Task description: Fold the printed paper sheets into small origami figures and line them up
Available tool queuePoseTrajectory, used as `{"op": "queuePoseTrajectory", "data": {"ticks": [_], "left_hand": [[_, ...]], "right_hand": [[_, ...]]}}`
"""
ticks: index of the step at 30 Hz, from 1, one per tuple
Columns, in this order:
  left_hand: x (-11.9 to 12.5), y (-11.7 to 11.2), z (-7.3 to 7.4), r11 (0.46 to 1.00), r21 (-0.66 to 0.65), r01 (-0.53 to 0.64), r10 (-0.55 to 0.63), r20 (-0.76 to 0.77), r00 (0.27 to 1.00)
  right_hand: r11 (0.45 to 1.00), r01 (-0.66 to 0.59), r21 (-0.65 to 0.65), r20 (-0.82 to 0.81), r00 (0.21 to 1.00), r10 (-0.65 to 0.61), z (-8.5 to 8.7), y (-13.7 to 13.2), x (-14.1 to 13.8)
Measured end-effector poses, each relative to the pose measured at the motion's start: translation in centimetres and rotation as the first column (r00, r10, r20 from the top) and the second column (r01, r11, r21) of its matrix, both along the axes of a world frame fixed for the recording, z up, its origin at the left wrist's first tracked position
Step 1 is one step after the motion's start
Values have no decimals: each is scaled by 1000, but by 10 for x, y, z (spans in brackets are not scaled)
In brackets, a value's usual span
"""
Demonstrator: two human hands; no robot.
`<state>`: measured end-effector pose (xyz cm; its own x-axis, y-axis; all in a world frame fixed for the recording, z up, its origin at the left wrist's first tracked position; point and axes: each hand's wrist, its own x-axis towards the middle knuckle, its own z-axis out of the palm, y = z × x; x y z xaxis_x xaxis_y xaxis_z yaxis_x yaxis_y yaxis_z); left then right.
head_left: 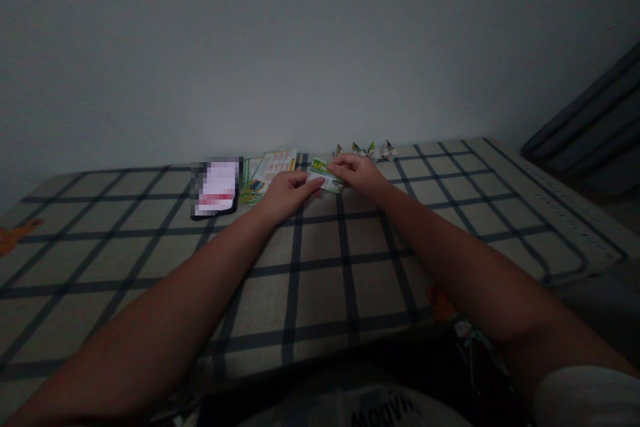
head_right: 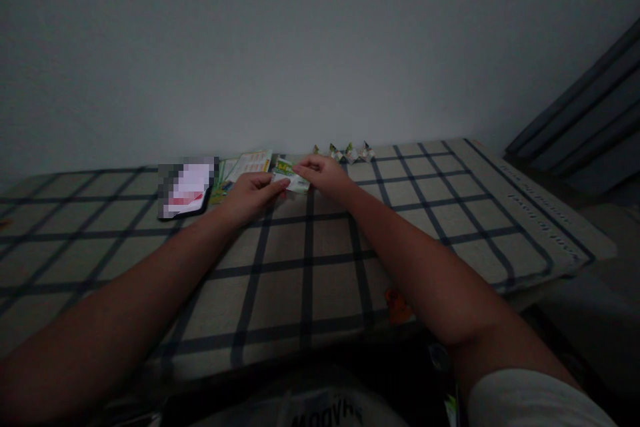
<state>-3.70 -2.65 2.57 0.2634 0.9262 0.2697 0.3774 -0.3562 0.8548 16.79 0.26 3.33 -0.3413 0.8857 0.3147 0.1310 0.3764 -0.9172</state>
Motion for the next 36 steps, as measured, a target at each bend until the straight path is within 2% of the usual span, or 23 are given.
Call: {"op": "queuePoseTrajectory", "data": {"ticks": [3,8,13,16,19,22,24,27,29,33,36], "left_hand": [[2,1,-3,1000,-25,4,-4,30,1000],[0,9,-8,999,-37,39,-31,179,983],[-4,8,-2,987,131,-97,102,-30,994],[-3,5,1,965,207,-163,171,-20,985],[2,4,0,974,153,-170,161,67,985],[4,3,-2,992,46,-114,107,133,985],[4,4,-4,996,20,-93,89,150,985],[1,7,-6,994,36,-104,99,130,987],[-1,8,-6,993,56,-99,94,86,992],[-1,5,-5,995,61,-83,81,39,996],[1,4,-4,995,44,-85,83,42,996]], "right_hand": [[996,52,70,35,998,-55,-1,2,1],[995,100,29,-65,993,-98,-2,4,2],[999,37,-18,-38,999,-37,0,1,0],[998,-4,-69,-36,999,2,0,1,-1],[995,-2,-100,-67,998,-5,-3,3,-2],[995,0,-103,-79,997,-8,-6,6,-2],[995,1,-99,-64,998,-7,-8,7,-2],[999,36,-28,-54,998,-38,-11,8,-3],[994,76,75,-50,996,-73,-11,7,-2],[941,111,321,101,983,-151,-5,2,1],[900,112,422,188,960,-207,-2,1,4]]}}
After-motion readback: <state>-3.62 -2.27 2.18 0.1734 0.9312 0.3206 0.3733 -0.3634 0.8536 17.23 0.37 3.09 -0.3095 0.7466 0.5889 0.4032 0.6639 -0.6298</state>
